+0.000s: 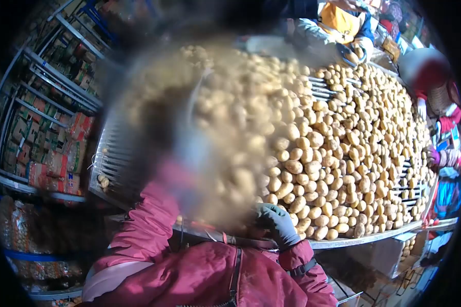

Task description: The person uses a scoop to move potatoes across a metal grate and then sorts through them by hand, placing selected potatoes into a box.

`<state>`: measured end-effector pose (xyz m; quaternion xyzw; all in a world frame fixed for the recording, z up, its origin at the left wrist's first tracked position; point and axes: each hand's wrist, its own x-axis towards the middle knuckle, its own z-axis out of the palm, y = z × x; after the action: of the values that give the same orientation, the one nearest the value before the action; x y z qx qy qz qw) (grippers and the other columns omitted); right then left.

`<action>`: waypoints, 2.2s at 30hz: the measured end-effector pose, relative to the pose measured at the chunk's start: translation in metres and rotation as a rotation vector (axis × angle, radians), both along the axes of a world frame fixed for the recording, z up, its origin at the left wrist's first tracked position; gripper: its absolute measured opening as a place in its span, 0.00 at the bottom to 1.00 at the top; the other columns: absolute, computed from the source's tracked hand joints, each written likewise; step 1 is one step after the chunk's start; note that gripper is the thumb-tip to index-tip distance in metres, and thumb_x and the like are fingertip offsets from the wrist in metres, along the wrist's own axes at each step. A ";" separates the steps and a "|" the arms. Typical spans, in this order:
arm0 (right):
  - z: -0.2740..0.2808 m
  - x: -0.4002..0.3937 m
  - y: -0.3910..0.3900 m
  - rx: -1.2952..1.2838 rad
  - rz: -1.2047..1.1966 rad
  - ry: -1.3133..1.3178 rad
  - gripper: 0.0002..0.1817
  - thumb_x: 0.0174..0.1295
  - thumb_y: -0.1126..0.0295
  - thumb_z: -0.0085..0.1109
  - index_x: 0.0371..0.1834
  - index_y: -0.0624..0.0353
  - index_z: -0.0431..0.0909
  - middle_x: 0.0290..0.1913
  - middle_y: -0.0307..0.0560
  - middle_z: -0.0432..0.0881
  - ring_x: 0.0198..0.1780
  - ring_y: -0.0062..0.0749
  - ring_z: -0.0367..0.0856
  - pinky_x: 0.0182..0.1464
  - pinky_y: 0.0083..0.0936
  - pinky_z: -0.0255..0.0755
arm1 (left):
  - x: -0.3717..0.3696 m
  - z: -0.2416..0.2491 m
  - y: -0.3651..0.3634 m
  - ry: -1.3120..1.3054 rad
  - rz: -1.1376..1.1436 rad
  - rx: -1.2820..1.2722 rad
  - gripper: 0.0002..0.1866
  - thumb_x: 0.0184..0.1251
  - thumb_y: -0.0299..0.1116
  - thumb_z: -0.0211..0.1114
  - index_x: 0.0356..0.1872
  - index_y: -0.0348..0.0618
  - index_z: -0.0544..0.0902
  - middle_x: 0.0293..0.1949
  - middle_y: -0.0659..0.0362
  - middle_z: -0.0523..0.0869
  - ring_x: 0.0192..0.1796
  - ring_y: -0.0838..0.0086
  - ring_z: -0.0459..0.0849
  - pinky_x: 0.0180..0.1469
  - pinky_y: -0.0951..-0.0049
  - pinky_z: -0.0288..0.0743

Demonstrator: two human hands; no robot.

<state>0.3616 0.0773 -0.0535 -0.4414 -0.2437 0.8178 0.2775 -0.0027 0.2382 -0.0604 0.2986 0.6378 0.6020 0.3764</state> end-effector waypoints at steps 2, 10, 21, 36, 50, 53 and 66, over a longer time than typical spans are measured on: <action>0.015 0.004 -0.001 -0.074 0.002 0.000 0.16 0.72 0.61 0.63 0.54 0.62 0.83 0.40 0.36 0.84 0.38 0.21 0.83 0.42 0.22 0.79 | 0.010 0.001 0.009 0.127 -0.013 0.138 0.33 0.54 0.20 0.59 0.65 0.31 0.67 0.55 0.50 0.77 0.54 0.68 0.77 0.56 0.70 0.72; 0.015 0.053 0.004 0.074 0.170 0.077 0.08 0.73 0.64 0.60 0.43 0.57 0.82 0.36 0.29 0.79 0.36 0.13 0.74 0.41 0.14 0.69 | 0.089 0.057 0.030 0.335 -0.023 0.350 0.46 0.54 0.14 0.55 0.81 0.36 0.54 0.69 0.45 0.73 0.70 0.62 0.73 0.72 0.68 0.67; 0.027 0.043 0.015 0.118 0.245 0.032 0.12 0.72 0.65 0.61 0.50 0.61 0.83 0.42 0.37 0.85 0.42 0.20 0.83 0.46 0.19 0.77 | 0.118 0.100 -0.013 0.498 0.102 0.015 0.36 0.57 0.21 0.55 0.73 0.33 0.66 0.59 0.42 0.83 0.60 0.52 0.83 0.64 0.61 0.75; -0.032 -0.280 -0.035 0.553 0.675 0.079 0.27 0.54 0.79 0.66 0.60 0.65 0.76 0.41 0.39 0.84 0.40 0.21 0.79 0.42 0.25 0.76 | -0.029 0.016 -0.233 -0.112 0.506 0.200 0.31 0.68 0.51 0.71 0.59 0.34 0.79 0.48 0.54 0.86 0.43 0.73 0.82 0.43 0.67 0.79; -0.095 -0.367 -0.063 0.484 0.770 -0.031 0.17 0.56 0.75 0.67 0.50 0.62 0.80 0.33 0.40 0.83 0.33 0.21 0.78 0.33 0.25 0.73 | -0.178 0.012 -0.264 -0.265 0.095 -0.177 0.35 0.67 0.46 0.72 0.73 0.46 0.73 0.64 0.53 0.80 0.63 0.70 0.80 0.66 0.64 0.73; -0.135 -0.344 -0.052 0.583 0.507 -0.103 0.16 0.56 0.75 0.67 0.49 0.62 0.81 0.33 0.40 0.83 0.32 0.21 0.77 0.32 0.25 0.73 | -0.154 -0.014 -0.241 -0.351 0.031 -0.265 0.26 0.71 0.50 0.64 0.62 0.44 0.81 0.57 0.58 0.84 0.61 0.71 0.81 0.62 0.64 0.76; -0.011 -0.100 0.077 0.191 -0.048 -0.099 0.06 0.58 0.70 0.64 0.36 0.60 0.83 0.28 0.35 0.82 0.27 0.18 0.76 0.28 0.20 0.69 | 0.098 0.026 -0.006 -0.395 -0.369 -0.218 0.16 0.61 0.38 0.73 0.45 0.40 0.86 0.45 0.60 0.86 0.44 0.74 0.84 0.48 0.70 0.81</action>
<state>0.2612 0.1544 -0.0646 -0.4583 -0.3232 0.7613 0.3254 0.0953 0.2322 -0.0346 0.2446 0.5480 0.4977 0.6262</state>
